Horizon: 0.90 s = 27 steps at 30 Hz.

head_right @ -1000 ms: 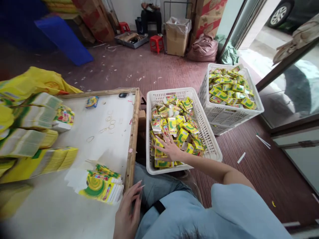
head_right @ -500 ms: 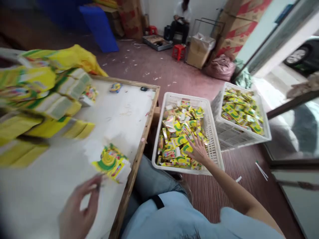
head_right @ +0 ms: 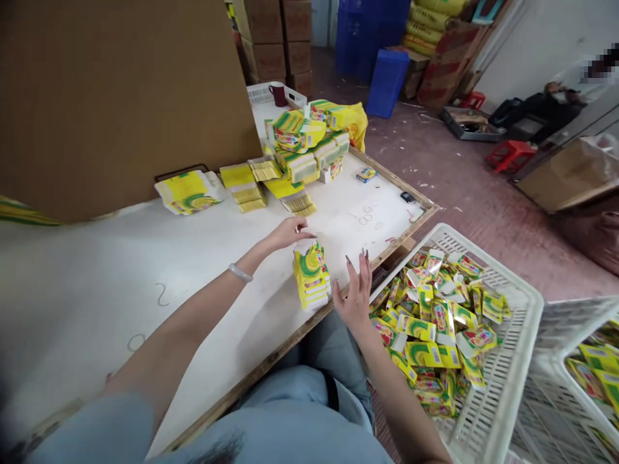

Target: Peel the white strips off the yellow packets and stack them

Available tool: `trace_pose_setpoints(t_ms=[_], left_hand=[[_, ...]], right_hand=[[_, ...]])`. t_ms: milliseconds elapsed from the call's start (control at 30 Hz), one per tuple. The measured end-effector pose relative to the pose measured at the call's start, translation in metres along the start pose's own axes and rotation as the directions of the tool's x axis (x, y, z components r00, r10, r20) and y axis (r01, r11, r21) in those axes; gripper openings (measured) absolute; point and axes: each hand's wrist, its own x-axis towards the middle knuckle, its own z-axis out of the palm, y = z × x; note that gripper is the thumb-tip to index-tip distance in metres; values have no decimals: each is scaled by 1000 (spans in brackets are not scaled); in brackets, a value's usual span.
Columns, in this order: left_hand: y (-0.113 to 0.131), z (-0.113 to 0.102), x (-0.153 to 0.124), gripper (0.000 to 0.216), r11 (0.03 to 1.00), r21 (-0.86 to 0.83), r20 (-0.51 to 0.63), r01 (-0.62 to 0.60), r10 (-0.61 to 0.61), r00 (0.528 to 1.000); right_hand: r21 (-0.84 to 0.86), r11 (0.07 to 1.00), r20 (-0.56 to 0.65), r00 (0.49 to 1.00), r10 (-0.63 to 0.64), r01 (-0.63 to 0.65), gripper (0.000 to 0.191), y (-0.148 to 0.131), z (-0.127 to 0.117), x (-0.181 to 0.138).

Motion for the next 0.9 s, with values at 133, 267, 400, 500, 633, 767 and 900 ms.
trace_pose_setpoints(t_ms=[133, 267, 400, 500, 633, 767, 900], left_hand=[[16, -15, -5, 25, 996, 12, -42, -92, 93, 995], [51, -20, -29, 40, 985, -46, -166, -168, 158, 973], [89, -20, -63, 49, 984, -122, -229, -126, 96, 969], [107, -16, -92, 50, 969, -232, -258, -80, 18, 966], [119, 14, -136, 70, 893, -410, -256, -187, 84, 963], [123, 58, -166, 89, 831, -494, -193, -254, 180, 964], [121, 80, -170, 71, 776, -595, -116, -209, 175, 978]], right_hand=[[133, 987, -26, 995, 97, -93, 61, -14, 6, 15], [113, 989, -75, 991, 108, -99, 57, -22, 18, 42], [186, 976, -89, 987, 132, -114, 52, -31, 30, 58], [316, 942, -92, 984, 150, -114, 38, -40, 24, 50], [503, 828, -33, 951, 307, -250, 32, -56, 0, 28], [710, 588, 126, 891, 436, -388, 28, -77, -17, 11], [756, 413, 232, 798, 557, -508, 25, -85, -29, 3]])
